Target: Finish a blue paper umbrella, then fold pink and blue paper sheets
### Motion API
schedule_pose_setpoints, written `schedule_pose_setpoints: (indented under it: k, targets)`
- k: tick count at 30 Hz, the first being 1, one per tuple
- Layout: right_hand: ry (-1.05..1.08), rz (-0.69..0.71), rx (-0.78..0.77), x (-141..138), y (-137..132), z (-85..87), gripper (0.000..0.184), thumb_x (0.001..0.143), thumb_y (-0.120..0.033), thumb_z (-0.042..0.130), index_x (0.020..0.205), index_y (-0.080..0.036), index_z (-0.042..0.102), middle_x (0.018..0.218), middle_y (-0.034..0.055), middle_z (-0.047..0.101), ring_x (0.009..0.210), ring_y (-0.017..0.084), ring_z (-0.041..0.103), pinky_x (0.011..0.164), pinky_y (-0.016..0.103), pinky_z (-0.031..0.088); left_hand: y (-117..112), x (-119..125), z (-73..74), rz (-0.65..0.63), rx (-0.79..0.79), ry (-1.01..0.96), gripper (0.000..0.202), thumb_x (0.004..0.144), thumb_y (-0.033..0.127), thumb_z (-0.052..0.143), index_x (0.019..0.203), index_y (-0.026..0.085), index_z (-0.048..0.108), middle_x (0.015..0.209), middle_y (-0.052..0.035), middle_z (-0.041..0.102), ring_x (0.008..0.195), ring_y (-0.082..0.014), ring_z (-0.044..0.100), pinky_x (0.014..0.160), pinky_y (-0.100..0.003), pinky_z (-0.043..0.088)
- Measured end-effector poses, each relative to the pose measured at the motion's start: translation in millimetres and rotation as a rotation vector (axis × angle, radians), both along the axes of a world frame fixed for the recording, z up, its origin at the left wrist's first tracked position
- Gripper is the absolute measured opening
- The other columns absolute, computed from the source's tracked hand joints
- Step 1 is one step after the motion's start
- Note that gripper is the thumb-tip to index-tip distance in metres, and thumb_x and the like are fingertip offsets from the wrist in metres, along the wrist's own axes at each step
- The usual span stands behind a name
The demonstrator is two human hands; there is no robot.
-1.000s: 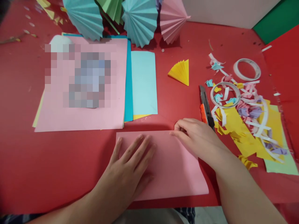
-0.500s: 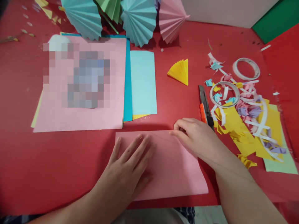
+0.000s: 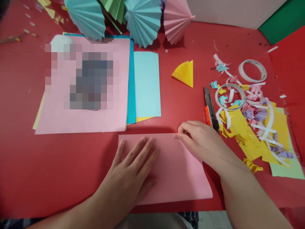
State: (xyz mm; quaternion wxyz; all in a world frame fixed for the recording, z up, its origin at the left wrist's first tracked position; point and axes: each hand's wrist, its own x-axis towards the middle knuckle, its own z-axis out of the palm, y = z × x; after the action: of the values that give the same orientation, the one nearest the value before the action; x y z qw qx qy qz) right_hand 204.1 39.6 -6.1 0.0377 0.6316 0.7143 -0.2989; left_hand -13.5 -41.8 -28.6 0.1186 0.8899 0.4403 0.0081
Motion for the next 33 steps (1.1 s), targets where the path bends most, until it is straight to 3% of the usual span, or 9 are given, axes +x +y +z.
schedule_pose_setpoints:
  k: [33]
  targets:
    - [-0.001,0.05,0.044,-0.7,0.7,2.4,0.026,0.085,-0.04,0.046,0.066,-0.022,0.051,0.07,-0.0007,0.059,0.065,0.014,0.053,0.056,0.026,0.034,0.3,-0.7,0.9,-0.003,-0.021,-0.012,0.05,0.093,0.041,0.032,0.139,0.019,0.031,0.147,-0.0049,0.027,0.137,-0.0227,0.016,0.11,-0.053,-0.004]
